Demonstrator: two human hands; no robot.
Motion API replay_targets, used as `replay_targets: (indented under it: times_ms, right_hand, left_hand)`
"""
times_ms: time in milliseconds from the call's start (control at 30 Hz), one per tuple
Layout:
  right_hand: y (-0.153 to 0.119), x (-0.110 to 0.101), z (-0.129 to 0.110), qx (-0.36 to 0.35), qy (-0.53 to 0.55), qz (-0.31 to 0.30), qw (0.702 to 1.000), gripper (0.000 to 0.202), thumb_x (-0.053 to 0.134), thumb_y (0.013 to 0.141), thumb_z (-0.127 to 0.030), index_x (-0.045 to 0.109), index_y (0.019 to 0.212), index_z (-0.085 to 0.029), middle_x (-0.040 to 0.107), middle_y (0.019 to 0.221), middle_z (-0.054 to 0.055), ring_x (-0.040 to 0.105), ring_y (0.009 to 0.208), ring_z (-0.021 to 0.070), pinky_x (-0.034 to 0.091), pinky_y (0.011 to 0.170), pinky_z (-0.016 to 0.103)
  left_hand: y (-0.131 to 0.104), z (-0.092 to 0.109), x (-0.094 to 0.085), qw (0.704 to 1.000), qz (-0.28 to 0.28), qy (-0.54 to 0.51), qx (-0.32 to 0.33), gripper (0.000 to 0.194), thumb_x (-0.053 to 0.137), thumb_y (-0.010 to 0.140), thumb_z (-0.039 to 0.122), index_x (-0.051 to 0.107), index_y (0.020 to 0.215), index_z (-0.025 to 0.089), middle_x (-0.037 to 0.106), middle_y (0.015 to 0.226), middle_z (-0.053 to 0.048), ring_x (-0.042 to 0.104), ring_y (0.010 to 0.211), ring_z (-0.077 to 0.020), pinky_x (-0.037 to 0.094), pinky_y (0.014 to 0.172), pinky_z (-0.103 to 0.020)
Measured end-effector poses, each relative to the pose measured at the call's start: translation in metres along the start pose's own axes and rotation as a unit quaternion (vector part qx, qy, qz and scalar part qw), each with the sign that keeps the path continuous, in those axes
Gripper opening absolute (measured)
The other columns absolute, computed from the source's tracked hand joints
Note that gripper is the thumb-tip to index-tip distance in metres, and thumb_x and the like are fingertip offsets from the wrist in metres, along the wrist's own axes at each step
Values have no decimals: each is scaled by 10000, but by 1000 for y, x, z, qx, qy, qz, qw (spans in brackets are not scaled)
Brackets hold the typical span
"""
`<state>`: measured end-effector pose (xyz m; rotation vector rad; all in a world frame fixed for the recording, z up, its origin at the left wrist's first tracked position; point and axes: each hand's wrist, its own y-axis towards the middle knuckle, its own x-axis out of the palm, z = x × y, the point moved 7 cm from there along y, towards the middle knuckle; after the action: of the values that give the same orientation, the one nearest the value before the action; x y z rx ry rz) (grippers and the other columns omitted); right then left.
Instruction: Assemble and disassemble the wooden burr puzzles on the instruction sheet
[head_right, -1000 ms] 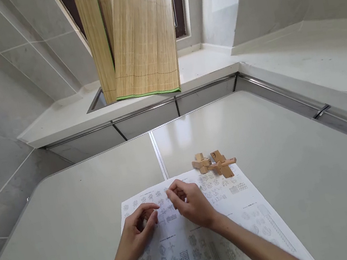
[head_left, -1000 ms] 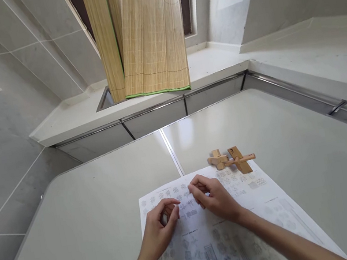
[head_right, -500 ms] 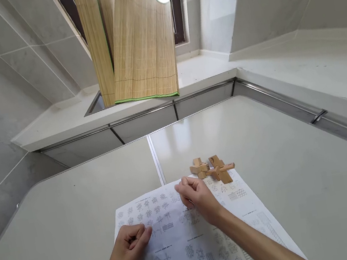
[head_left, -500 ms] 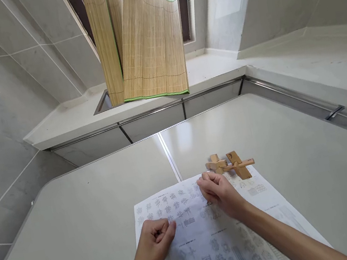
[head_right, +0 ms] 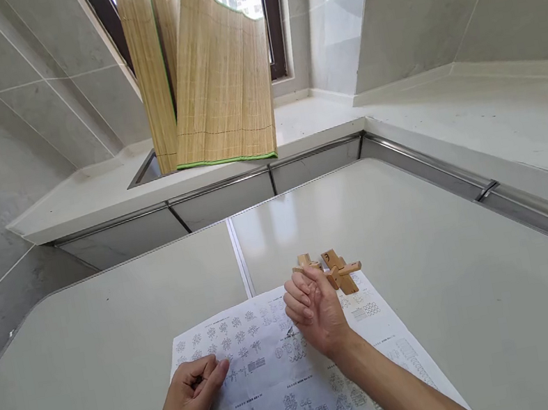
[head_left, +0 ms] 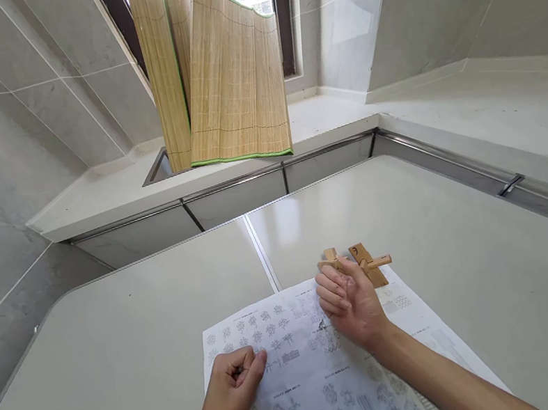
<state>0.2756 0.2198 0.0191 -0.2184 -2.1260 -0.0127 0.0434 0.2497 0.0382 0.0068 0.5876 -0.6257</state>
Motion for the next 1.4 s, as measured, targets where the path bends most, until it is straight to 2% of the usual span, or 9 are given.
replay_targets:
  times_ms: [133, 300, 500, 667, 867, 1033, 1400]
  right_hand:
    - [0, -2, -2, -1, 49, 2, 999, 642, 617, 973, -628, 269, 594, -245, 229, 522, -105, 71, 413, 76, 157, 358, 225]
    - [-2, -3, -7, -10, 38, -6, 999, 670, 526, 973, -740, 290, 588, -246, 239, 489, -100, 74, 390, 75, 158, 345, 236]
    - [-1, -12, -8, 2, 79, 21, 997, 658, 503, 993, -700, 271, 576, -248, 248, 477, -95, 76, 387, 73, 142, 342, 249]
    - [-1, -13, -12, -14, 55, 16, 998, 661, 516, 987, -699, 255, 574, -254, 244, 471, -97, 83, 368, 72, 140, 331, 256]
    - [0, -19, -18, -31, 78, 30, 996, 613, 521, 1004, -607, 266, 577, -249, 247, 459, -98, 75, 363, 70, 150, 328, 244]
    - [0, -23, -26, -64, 47, 21, 997, 626, 571, 983, -614, 267, 571, -253, 258, 441, -97, 84, 346, 74, 199, 311, 238]
    - [-4, -25, -29, -101, 49, 33, 993, 508, 566, 930, -386, 224, 579, -256, 219, 464, -92, 60, 381, 94, 180, 322, 251]
  left_hand:
    - [0, 0, 0, 1000, -4, -1, -5, 580, 551, 907, 528, 151, 615, 224, 178, 594, 59, 166, 567, -112, 188, 536, -268]
    - [-1, -3, 0, 1000, -4, -3, 1, 573, 551, 926, 508, 149, 629, 227, 169, 602, 60, 157, 570, -115, 183, 538, -275]
    - [0, -6, 0, 1000, -1, 2, 4, 561, 549, 936, 497, 155, 639, 230, 193, 604, 58, 177, 574, -117, 200, 545, -276]
    - [0, -9, -2, 1000, 6, 4, -1, 570, 565, 923, 506, 158, 635, 229, 201, 600, 59, 184, 570, -115, 208, 543, -269]
    - [-1, -8, -1, 1000, 3, 3, 5, 559, 572, 924, 491, 171, 636, 229, 204, 603, 60, 200, 577, -118, 225, 551, -265]
    - [1, -6, -1, 1000, 3, 6, 17, 560, 583, 919, 475, 168, 633, 230, 205, 598, 60, 203, 575, -118, 224, 545, -266]
    - [-1, -1, 0, 1000, -5, -7, 17, 570, 577, 915, 499, 164, 629, 229, 202, 591, 62, 191, 568, -114, 219, 539, -265]
